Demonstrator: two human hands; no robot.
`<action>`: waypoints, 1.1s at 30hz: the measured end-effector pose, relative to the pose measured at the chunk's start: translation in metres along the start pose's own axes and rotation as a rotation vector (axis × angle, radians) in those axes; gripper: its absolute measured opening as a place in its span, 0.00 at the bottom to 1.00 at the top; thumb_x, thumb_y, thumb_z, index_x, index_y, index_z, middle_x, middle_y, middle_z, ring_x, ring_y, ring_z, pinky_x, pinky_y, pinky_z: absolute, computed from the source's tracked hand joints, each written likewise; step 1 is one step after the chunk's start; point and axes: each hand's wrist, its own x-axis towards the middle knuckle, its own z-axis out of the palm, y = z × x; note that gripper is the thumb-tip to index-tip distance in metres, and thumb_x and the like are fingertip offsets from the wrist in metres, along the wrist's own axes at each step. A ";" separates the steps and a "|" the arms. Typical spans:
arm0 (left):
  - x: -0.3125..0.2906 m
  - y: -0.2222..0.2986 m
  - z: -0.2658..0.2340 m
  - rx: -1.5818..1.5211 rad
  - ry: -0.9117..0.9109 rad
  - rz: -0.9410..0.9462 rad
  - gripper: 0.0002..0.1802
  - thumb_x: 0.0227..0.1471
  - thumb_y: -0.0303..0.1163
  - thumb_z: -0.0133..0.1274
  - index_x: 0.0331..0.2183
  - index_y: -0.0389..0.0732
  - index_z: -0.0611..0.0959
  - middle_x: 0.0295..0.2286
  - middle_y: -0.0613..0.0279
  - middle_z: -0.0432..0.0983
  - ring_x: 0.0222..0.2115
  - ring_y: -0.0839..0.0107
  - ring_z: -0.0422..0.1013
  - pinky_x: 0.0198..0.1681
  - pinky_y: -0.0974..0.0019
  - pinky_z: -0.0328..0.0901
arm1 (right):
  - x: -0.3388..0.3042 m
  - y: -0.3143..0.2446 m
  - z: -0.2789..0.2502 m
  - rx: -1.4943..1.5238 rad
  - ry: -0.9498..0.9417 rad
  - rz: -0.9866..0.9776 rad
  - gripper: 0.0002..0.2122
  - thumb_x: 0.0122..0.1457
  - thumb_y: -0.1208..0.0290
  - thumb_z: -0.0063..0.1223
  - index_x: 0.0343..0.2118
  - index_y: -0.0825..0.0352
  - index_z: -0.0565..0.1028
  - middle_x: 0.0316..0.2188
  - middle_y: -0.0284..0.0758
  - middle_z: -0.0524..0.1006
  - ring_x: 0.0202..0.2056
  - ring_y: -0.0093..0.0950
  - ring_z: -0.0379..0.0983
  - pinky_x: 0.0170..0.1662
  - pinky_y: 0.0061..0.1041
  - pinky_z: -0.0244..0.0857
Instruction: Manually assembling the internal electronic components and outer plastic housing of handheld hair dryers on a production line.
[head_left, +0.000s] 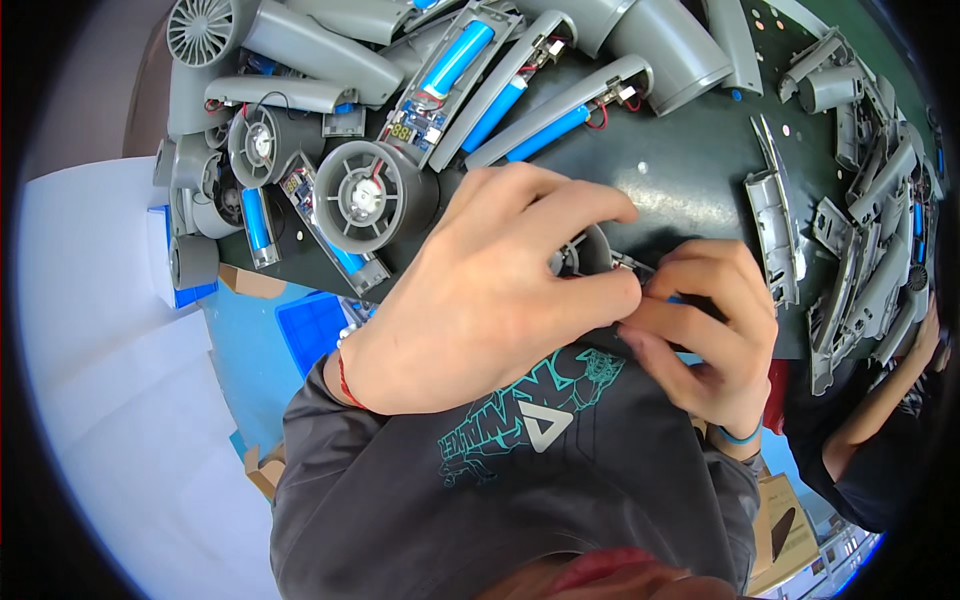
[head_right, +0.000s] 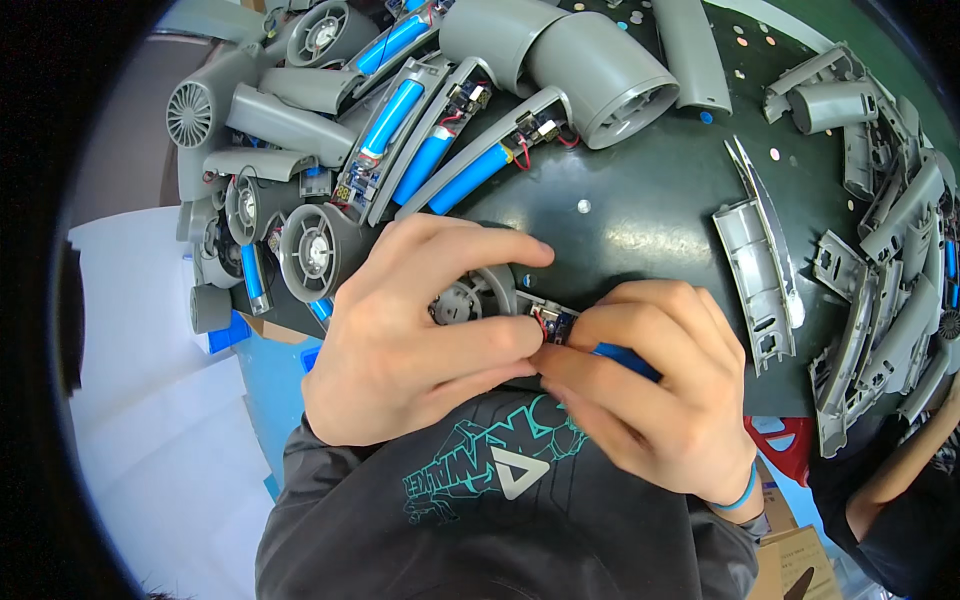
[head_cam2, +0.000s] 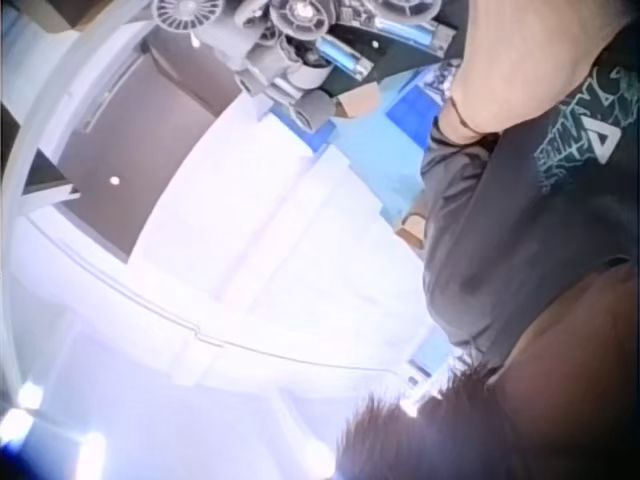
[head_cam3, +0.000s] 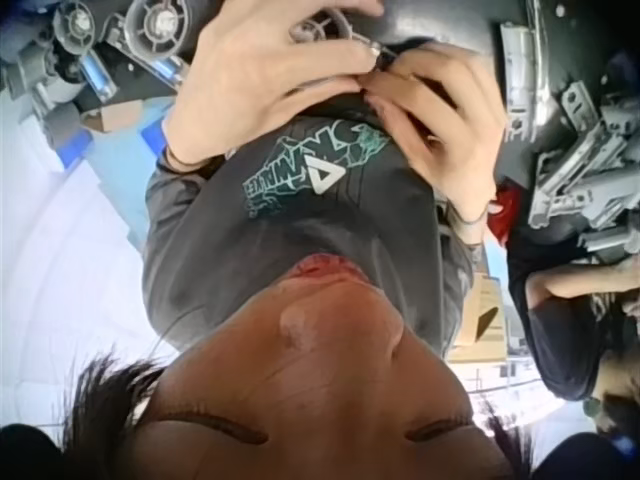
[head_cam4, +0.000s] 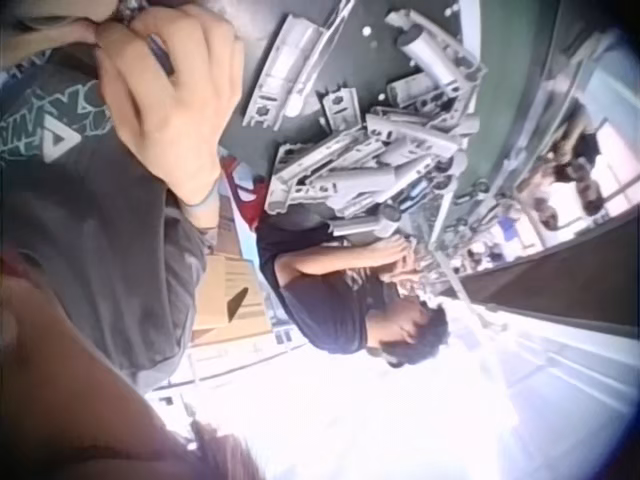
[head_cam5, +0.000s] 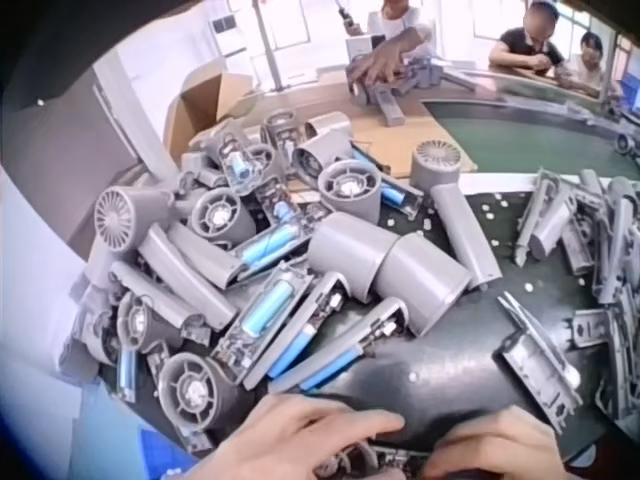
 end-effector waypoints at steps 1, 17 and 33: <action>0.000 0.000 0.000 0.005 -0.009 0.009 0.14 0.32 0.31 0.70 0.28 0.47 0.85 0.45 0.63 0.79 0.41 0.57 0.72 0.42 0.59 0.70 | 0.002 -0.001 -0.003 0.097 -0.021 0.079 0.13 0.38 0.75 0.70 0.31 0.62 0.83 0.31 0.30 0.77 0.33 0.32 0.74 0.34 0.29 0.67; 0.001 -0.008 0.002 0.009 0.041 0.136 0.15 0.25 0.33 0.69 0.24 0.44 0.85 0.43 0.55 0.79 0.41 0.55 0.73 0.40 0.58 0.70 | 0.014 -0.010 0.012 0.377 0.038 0.468 0.11 0.40 0.83 0.60 0.31 0.70 0.79 0.29 0.37 0.74 0.30 0.31 0.73 0.35 0.25 0.67; 0.012 -0.002 -0.006 -0.045 -0.041 -0.008 0.24 0.31 0.37 0.73 0.34 0.42 0.83 0.42 0.57 0.81 0.36 0.57 0.74 0.39 0.59 0.68 | -0.020 -0.003 -0.030 0.273 -0.032 0.423 0.15 0.43 0.79 0.66 0.37 0.74 0.80 0.36 0.41 0.79 0.37 0.36 0.76 0.43 0.30 0.68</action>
